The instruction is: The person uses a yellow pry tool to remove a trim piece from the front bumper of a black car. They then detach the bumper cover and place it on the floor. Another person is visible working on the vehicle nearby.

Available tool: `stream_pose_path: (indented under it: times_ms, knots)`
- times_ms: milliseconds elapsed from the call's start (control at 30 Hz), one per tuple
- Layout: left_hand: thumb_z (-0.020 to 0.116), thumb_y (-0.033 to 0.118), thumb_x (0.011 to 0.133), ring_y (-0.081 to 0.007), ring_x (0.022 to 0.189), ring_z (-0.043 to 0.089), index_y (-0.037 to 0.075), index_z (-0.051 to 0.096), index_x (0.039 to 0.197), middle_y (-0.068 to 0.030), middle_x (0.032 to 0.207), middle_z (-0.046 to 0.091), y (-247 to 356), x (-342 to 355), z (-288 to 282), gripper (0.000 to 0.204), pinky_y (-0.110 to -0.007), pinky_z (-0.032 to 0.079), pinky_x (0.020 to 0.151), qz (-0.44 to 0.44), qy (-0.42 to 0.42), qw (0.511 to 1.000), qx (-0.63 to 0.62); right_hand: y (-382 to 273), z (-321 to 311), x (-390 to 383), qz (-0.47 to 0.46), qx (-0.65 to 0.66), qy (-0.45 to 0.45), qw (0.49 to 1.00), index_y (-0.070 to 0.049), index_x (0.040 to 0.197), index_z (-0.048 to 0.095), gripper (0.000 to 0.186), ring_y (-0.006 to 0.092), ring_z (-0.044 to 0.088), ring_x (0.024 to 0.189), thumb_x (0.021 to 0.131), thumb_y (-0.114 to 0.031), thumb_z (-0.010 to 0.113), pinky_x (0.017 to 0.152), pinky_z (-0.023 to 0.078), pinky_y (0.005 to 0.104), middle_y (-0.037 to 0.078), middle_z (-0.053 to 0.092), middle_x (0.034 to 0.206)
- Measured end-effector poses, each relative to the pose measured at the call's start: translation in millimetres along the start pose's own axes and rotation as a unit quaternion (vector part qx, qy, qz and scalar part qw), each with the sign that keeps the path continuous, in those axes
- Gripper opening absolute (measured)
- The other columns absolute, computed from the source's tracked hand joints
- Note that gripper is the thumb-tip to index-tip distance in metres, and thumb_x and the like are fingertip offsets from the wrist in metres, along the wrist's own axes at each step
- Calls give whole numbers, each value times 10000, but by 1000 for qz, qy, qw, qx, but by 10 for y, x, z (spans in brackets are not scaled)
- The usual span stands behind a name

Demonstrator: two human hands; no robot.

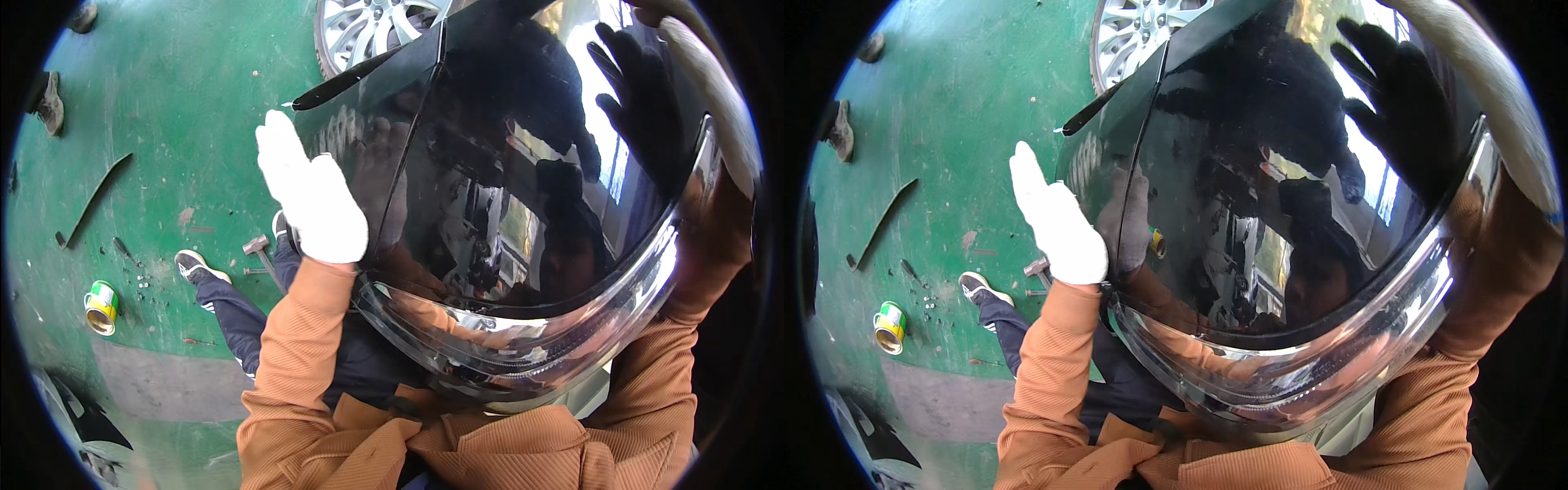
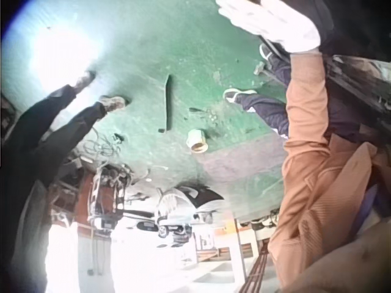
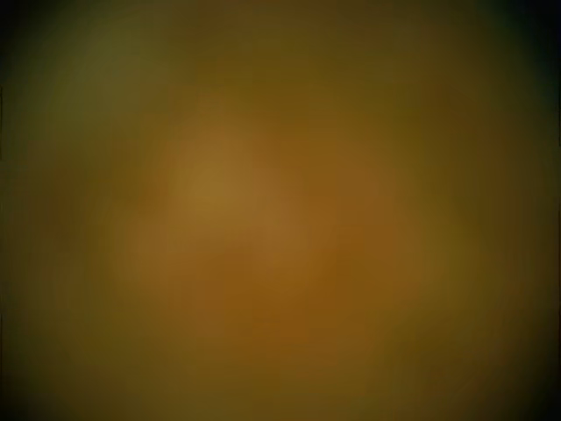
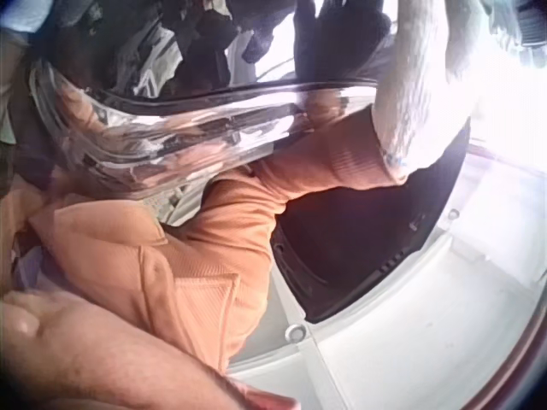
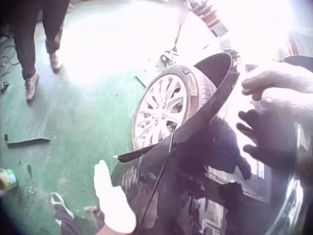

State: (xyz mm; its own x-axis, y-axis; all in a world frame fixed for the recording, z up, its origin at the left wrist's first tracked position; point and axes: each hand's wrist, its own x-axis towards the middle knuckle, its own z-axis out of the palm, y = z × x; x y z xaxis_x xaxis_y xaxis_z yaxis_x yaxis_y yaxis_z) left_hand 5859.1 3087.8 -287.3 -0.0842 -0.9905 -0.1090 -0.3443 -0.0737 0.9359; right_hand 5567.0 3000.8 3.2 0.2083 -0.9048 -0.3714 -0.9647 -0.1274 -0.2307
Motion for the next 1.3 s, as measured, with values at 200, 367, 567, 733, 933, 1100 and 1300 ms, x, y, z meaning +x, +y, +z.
stream_pose_path:
  times_ms: [200,367,567,733,933,1100,1300]
  knots:
    - [405,309,1069,-341,1540,313,-81,331,1570,-235,1622,381,-519,359,-888,639,-440,182,1286,117,154,981,-5,41,24,-218,21,6,15,1000,-16,1375,580,412,278,562,1293,974,-69,658,1080,485,393,153,597,1376]
    - [384,155,1088,-345,1546,293,-66,319,1577,-227,1641,354,146,-48,48,540,-425,184,1278,-21,35,999,-16,81,27,-115,-2,50,32,998,-12,1401,563,453,292,569,1314,964,-54,677,1093,490,399,168,589,1409]
    - [329,379,1088,-292,1530,313,-41,278,1606,-190,1637,359,37,824,-631,669,-434,178,1292,172,141,973,-62,113,-47,-299,15,107,56,993,-7,1431,543,504,309,577,1339,953,-36,699,1108,497,406,185,580,1448]
    - [422,143,1078,-280,1494,376,5,304,1611,-196,1593,437,327,584,219,563,-400,247,1256,-58,-85,995,7,231,163,-362,79,411,84,905,-17,1450,533,534,316,578,1358,953,-64,723,1129,489,405,185,562,1488]
    - [408,135,1085,-349,1514,343,-89,415,1516,-250,1588,422,317,1099,136,486,-435,221,1271,118,93,986,70,-122,-441,135,4,119,24,993,-14,1399,602,378,271,720,1104,1047,-151,614,948,585,312,172,680,1315]
    - [468,159,1056,-347,1462,419,-78,464,1482,-261,1531,485,668,1208,469,488,-424,288,1236,64,-9,996,-68,-339,-664,297,39,96,-14,995,-11,1390,613,361,260,732,1078,1061,-158,592,924,593,297,168,698,1280]
    - [490,128,1041,-365,1350,492,-91,508,1406,-249,1413,551,558,1534,680,427,-423,349,1169,153,32,987,-25,-593,-711,441,89,17,-21,996,-3,1350,626,341,245,706,1106,1052,-167,609,958,565,314,153,693,1263]
